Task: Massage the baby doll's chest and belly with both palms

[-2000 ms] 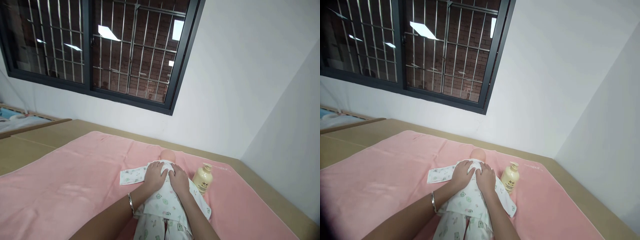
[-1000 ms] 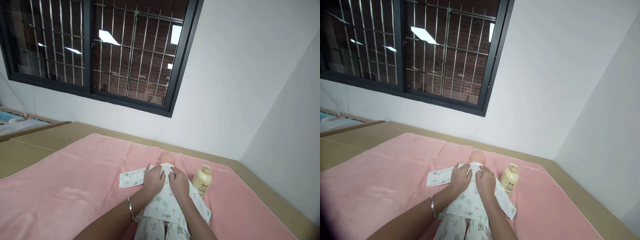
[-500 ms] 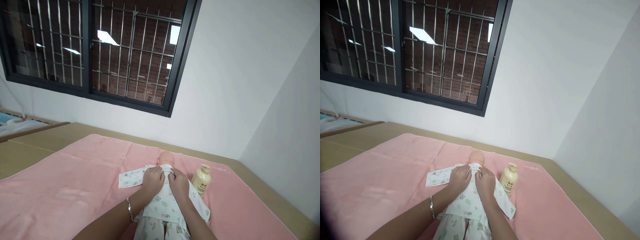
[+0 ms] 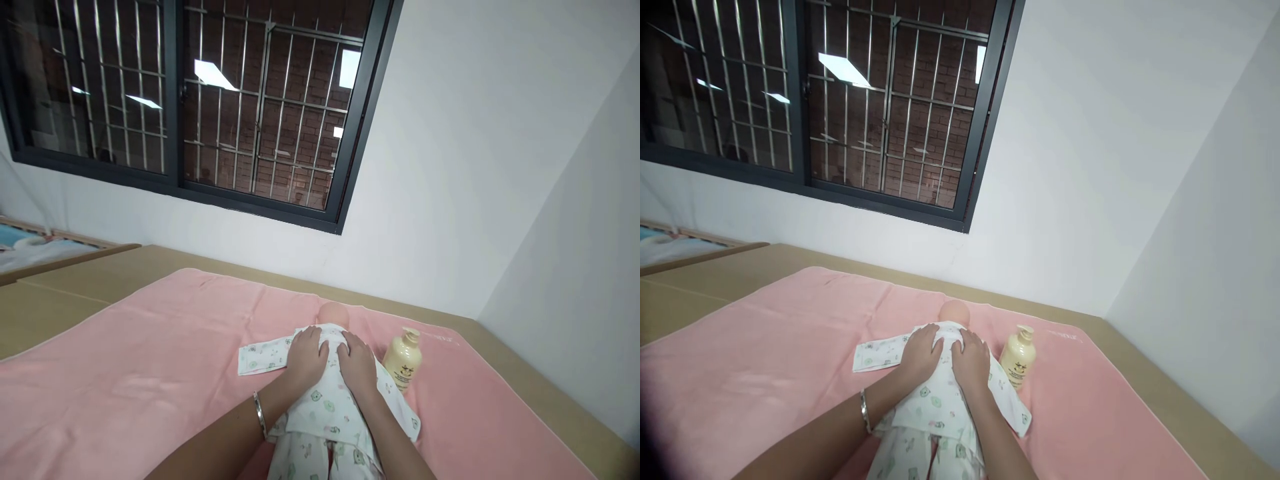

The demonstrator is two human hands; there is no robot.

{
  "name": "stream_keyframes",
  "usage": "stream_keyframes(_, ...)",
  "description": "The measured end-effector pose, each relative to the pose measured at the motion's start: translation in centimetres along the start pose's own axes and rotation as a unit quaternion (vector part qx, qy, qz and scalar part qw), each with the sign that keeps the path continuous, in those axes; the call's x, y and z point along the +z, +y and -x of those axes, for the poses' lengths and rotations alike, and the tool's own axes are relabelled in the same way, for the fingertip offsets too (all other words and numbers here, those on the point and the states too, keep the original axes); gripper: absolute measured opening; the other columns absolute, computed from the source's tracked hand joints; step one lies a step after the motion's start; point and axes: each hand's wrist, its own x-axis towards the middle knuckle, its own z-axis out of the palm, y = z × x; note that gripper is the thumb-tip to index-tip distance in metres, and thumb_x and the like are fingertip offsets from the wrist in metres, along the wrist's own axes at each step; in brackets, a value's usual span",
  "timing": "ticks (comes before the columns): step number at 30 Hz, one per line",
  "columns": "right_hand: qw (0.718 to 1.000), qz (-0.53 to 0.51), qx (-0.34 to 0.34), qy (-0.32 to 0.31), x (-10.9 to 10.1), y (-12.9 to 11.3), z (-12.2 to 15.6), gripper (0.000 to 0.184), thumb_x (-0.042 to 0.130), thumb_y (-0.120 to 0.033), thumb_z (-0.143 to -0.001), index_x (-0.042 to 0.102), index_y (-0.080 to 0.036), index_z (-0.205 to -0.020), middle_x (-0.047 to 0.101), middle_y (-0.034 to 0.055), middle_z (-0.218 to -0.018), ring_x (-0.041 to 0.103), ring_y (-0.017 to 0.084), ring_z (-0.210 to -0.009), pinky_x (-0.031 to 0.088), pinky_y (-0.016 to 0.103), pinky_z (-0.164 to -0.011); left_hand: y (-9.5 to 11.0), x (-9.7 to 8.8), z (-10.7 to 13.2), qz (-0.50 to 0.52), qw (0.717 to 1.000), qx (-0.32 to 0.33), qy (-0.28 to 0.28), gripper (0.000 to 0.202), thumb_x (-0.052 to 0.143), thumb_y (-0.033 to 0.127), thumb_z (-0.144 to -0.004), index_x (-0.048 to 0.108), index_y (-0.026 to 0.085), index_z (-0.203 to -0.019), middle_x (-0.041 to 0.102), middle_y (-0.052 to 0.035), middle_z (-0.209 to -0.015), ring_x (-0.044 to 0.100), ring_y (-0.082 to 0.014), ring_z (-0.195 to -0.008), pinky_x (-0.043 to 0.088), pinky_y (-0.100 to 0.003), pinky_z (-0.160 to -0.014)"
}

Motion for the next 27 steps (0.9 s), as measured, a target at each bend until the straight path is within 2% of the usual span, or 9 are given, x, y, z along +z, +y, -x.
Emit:
stream_keyframes(3,0.999,0.039,0.006,0.006,-0.1,-0.3,0.3,0.043,0.033,-0.026,-0.090,0.062,-0.019,-0.121,0.063,0.0079,-0.123,0.055,0.022,-0.114,0.035,0.034,-0.097,0.2,-0.2,0.1,-0.005,1.000,-0.004,0.002,0.035,0.038,0.027,-0.092,0.058,0.015,-0.118,0.065,-0.0106,-0.118,0.057,-0.0248,-0.111,0.038,-0.038,-0.100)
stream_keyframes(8,0.989,0.147,0.031,0.008,-0.3,-1.2,0.8,0.037,0.032,-0.025,-0.091,0.066,-0.016,-0.103,0.069,0.0120,-0.104,0.059,0.026,-0.104,0.036,0.036,-0.092,0.8,-0.9,0.3,-0.038,0.999,-0.029,0.001,0.033,0.038,0.028,-0.092,0.060,0.016,-0.113,0.066,-0.0110,-0.113,0.058,-0.0265,-0.107,0.040,-0.041,-0.096)
stream_keyframes(15,0.995,0.096,0.019,-0.013,0.1,-0.3,0.0,0.039,0.032,-0.027,-0.091,0.062,-0.017,-0.115,0.065,0.0110,-0.116,0.056,0.025,-0.110,0.036,0.034,-0.091,0.4,-0.3,0.1,-0.048,0.999,-0.024,-0.009,0.036,0.040,0.031,-0.091,0.057,0.014,-0.118,0.064,-0.0118,-0.116,0.055,-0.0289,-0.112,0.038,-0.043,-0.099)
stream_keyframes(19,0.998,0.047,-0.029,-0.041,0.3,0.8,-0.8,0.044,0.032,-0.024,-0.090,0.057,-0.016,-0.125,0.062,0.0095,-0.125,0.053,0.022,-0.115,0.034,0.033,-0.096,-0.5,0.3,-0.4,-0.023,1.000,0.006,-0.007,0.036,0.039,0.031,-0.093,0.056,0.016,-0.120,0.064,-0.0106,-0.117,0.053,-0.0276,-0.116,0.036,-0.044,-0.103)
stream_keyframes(22,0.997,0.032,-0.056,-0.043,0.1,0.9,-0.9,0.045,0.032,-0.022,-0.090,0.055,-0.018,-0.128,0.061,0.0080,-0.127,0.052,0.021,-0.117,0.033,0.032,-0.097,-0.8,0.5,-0.5,-0.001,0.999,0.047,-0.008,0.036,0.035,0.028,-0.094,0.055,0.016,-0.121,0.063,-0.0097,-0.118,0.055,-0.0248,-0.112,0.041,-0.042,-0.099)
stream_keyframes(24,0.996,0.045,-0.061,-0.036,0.0,0.5,-0.5,0.042,0.032,-0.021,-0.091,0.059,-0.018,-0.122,0.064,0.0082,-0.121,0.056,0.021,-0.112,0.035,0.031,-0.094,-0.8,0.5,-0.4,0.007,0.997,0.078,0.001,0.035,0.033,0.024,-0.095,0.055,0.017,-0.120,0.064,-0.0090,-0.117,0.058,-0.0231,-0.107,0.043,-0.040,-0.096)
stream_keyframes(27,0.996,0.085,-0.008,-0.004,-0.1,-0.5,0.4,0.036,0.033,-0.023,-0.092,0.067,-0.018,-0.104,0.069,0.0095,-0.105,0.061,0.022,-0.101,0.038,0.030,-0.086,-0.6,0.6,0.2,-0.004,0.995,0.096,0.033,0.033,0.032,0.019,-0.093,0.059,0.018,-0.112,0.066,-0.0084,-0.111,0.060,-0.0228,-0.103,0.045,-0.039,-0.092)
